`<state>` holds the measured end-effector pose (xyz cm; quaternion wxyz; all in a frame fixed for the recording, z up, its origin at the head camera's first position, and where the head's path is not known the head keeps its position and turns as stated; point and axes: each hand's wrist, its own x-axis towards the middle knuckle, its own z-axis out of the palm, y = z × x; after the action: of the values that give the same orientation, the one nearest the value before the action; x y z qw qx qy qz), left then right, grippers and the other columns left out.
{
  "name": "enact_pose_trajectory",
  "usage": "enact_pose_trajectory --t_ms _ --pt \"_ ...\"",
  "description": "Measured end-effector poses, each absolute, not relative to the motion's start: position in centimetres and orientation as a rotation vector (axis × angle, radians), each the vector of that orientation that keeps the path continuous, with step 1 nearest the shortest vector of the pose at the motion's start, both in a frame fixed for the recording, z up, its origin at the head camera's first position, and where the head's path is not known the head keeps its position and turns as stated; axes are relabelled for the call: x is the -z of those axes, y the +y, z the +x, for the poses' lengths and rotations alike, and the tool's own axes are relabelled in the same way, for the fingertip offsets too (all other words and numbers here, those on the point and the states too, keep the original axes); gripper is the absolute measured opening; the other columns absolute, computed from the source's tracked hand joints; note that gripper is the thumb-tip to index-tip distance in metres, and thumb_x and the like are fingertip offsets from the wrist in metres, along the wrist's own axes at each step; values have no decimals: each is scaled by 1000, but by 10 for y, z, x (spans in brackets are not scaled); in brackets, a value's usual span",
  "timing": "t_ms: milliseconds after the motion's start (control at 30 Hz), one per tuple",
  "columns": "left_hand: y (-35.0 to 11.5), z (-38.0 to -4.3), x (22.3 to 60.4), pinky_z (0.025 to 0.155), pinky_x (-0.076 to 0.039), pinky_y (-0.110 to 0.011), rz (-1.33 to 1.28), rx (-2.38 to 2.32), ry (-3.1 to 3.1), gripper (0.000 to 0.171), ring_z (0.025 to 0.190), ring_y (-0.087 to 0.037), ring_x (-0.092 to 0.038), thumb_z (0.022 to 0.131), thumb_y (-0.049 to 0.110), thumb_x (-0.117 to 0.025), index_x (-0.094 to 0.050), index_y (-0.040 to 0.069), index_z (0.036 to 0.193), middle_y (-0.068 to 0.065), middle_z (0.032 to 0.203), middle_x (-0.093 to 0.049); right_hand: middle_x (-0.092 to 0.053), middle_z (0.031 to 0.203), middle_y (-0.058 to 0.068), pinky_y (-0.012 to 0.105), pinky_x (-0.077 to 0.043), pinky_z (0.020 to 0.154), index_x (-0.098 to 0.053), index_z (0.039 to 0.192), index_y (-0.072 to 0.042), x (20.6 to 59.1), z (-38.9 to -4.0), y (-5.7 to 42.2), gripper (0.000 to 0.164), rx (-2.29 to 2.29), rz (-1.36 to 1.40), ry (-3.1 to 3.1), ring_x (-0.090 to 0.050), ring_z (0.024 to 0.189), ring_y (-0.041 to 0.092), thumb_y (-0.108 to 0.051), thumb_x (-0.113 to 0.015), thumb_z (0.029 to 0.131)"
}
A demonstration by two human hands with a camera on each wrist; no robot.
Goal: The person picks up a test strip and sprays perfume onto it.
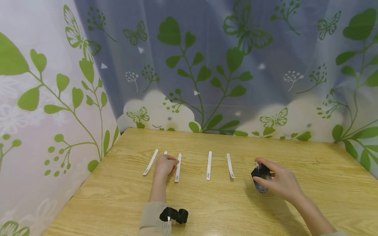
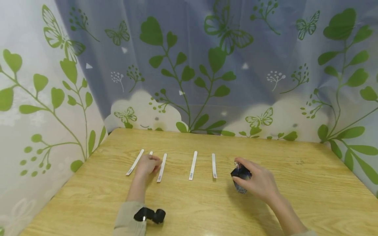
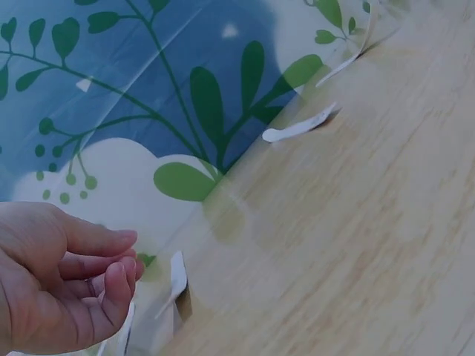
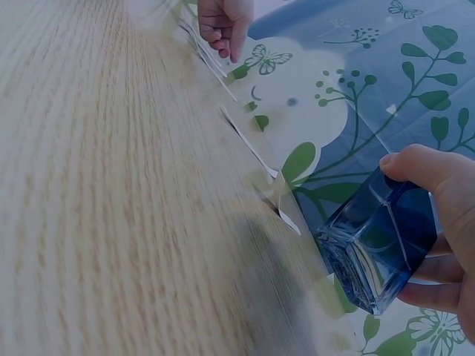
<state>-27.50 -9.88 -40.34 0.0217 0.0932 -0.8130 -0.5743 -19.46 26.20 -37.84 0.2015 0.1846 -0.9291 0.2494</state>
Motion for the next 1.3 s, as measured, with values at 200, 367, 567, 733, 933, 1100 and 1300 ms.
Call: enact_pose_trajectory --t_ms 200,367,567,733,933,1100,1300 --pt "-92 -273 394 52 -45 -23 200 1767 -2534 17 63 -16 -56 84 9 -66 -65 -4 96 -9 78 -60 -59 118 20 38 -54 61 -55 125 -9 374 -193 263 56 -729 488 -2615 -66 81 31 -25 -77 76" --pt "-82 -273 390 54 -47 -26 146 1778 -2572 20 68 -20 -59 85 13 -66 -66 -2 98 -10 80 -62 -58 118 22 38 -54 61 -55 126 -8 371 -191 264 56 -739 478 -2607 -66 81 33 -25 -76 77" --pt "-66 -274 386 58 -50 -27 109 1799 -2582 23 67 -20 -61 84 11 -68 -64 -5 100 -8 77 -63 -58 119 21 40 -54 64 -55 126 -9 370 -190 267 56 -761 480 -2604 -65 83 33 -27 -75 78" --pt "-53 -276 381 53 -46 -22 35 1739 -2629 27 68 -22 -63 82 11 -69 -63 -6 102 -10 77 -64 -59 118 20 41 -54 65 -55 127 -10 369 -189 268 56 -766 476 -2605 -65 84 33 -27 -75 78" --pt "-42 -276 376 55 -47 -22 -5 1674 -2683 26 73 -25 -64 83 14 -69 -65 -4 101 -11 85 -64 -60 117 20 38 -54 62 -55 126 -10 368 -189 270 55 -740 477 -2596 -66 80 32 -28 -76 77" --pt "-33 -275 376 57 -47 -23 -14 1650 -2698 25 74 -25 -65 83 15 -69 -66 -4 98 -11 83 -65 -59 119 20 40 -54 63 -55 126 -10 368 -189 272 56 -744 484 -2593 -66 82 33 -27 -76 78" --pt "-22 -276 382 61 -47 -27 19 1707 -2685 28 74 -22 -63 82 15 -70 -64 -5 101 -14 93 -65 -58 120 21 39 -54 63 -55 126 -8 370 -188 275 56 -728 489 -2593 -65 82 32 -25 -77 77"
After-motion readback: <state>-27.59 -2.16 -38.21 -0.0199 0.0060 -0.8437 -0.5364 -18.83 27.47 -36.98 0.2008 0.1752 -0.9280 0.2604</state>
